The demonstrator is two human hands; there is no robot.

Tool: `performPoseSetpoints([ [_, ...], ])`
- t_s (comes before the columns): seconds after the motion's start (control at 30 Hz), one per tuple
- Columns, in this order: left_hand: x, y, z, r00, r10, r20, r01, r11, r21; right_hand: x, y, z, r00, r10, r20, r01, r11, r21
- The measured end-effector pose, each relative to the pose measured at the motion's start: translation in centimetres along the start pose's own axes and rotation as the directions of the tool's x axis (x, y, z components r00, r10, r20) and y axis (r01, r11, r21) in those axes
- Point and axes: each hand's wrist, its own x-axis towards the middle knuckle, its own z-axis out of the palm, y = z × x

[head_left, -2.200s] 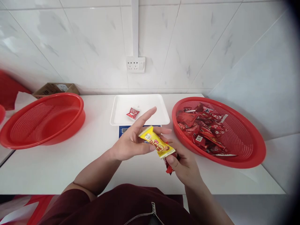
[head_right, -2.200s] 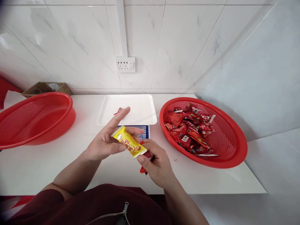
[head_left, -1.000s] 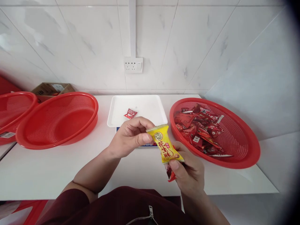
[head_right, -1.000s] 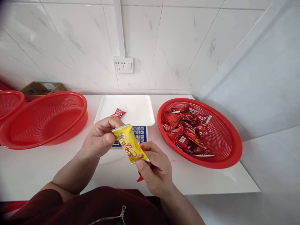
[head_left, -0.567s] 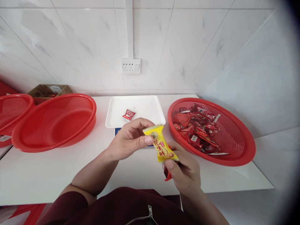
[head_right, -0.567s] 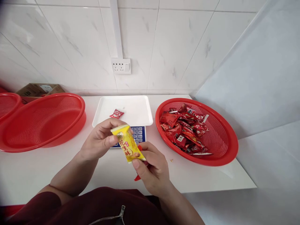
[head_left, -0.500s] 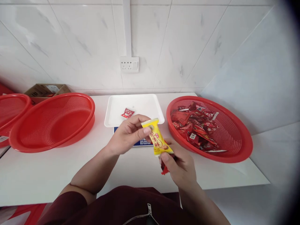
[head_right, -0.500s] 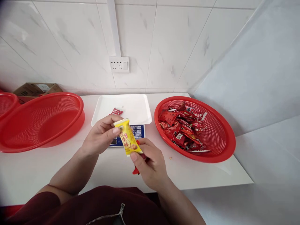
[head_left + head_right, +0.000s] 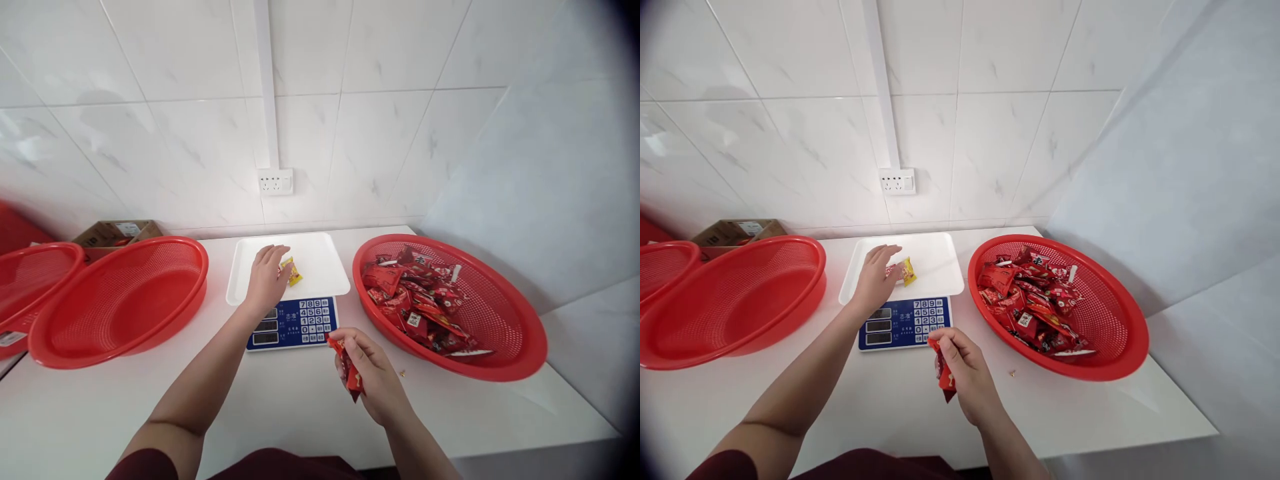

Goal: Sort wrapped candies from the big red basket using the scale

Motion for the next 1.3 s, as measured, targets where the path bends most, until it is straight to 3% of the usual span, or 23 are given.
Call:
performPoseSetpoints([
  [0.03,-1.0,0.9,-0.2,1.000,0.004,0.010,-0.004,0.999,-0.035,0.1,-0.1,0.0,0.999,0.018,-0.026,-0.016,0.998,0.055],
  [0.1,-3.4,2.8,-0.6,0.981,-0.007,0.196,0.043,0.984,-0.175,0.6,-0.2,0.2,0.995,0.055,-0.080,-0.041,0.987,0.157],
  [0.17,-5.6,4.5,-0.8,0.898,0.094,0.429,0.043,0.954,-0.297,1.0,-0.3,0.5,0.991,0.074,-0.114,-0.048,0.977,0.210],
  [0.23,-7.0,5.7,-0.7,0.829,0.163,0.535,0.062,0.924,-0.378,1.3,-0.3,0.9,0.991,0.069,-0.114,-0.043,0.976,0.214],
  [0.3,-7.6,6.1,-0.4,0.797,0.171,0.580,0.157,0.868,-0.471,1.3,-0.5,1.3,0.994,0.058,-0.096,-0.038,0.980,0.197],
  [0.4,-7.4,5.8,0.1,0.774,0.169,0.611,0.358,0.679,-0.641,1.2,-0.9,1.5,0.998,0.015,-0.062,-0.004,0.984,0.177],
  [0.5,-7.1,5.5,0.4,0.804,0.134,0.580,0.454,0.492,-0.743,1.3,-1.4,1.5,0.997,-0.051,-0.051,0.058,0.984,0.167],
  [0.57,-7.0,5.5,0.5,0.830,0.095,0.550,0.463,0.434,-0.773,1.3,-1.7,1.4,0.996,-0.066,-0.065,0.076,0.984,0.161],
  [0.73,-7.1,5.9,0.3,0.879,0.028,0.476,0.426,0.402,-0.810,1.4,-2.1,1.5,0.992,-0.094,-0.085,0.107,0.980,0.166],
  [1.0,-6.7,5.4,-0.3,0.884,-0.068,0.462,0.446,0.420,-0.791,1.4,-2.6,1.1,0.974,-0.195,-0.112,0.204,0.977,0.070],
  [1.07,-6.6,5.4,-0.4,0.841,-0.078,0.535,0.510,0.444,-0.736,1.4,-2.8,1.0,0.969,-0.221,-0.107,0.217,0.975,-0.043],
  [1.2,-6.8,5.8,-0.2,0.688,0.005,0.726,0.625,0.505,-0.595,1.4,-3.0,1.0,0.967,-0.254,-0.022,0.240,0.935,-0.262],
  [1.3,-7.2,6.0,0.3,0.655,0.036,0.755,0.622,0.541,-0.566,1.5,-2.6,1.1,0.964,-0.265,0.021,0.257,0.907,-0.335],
])
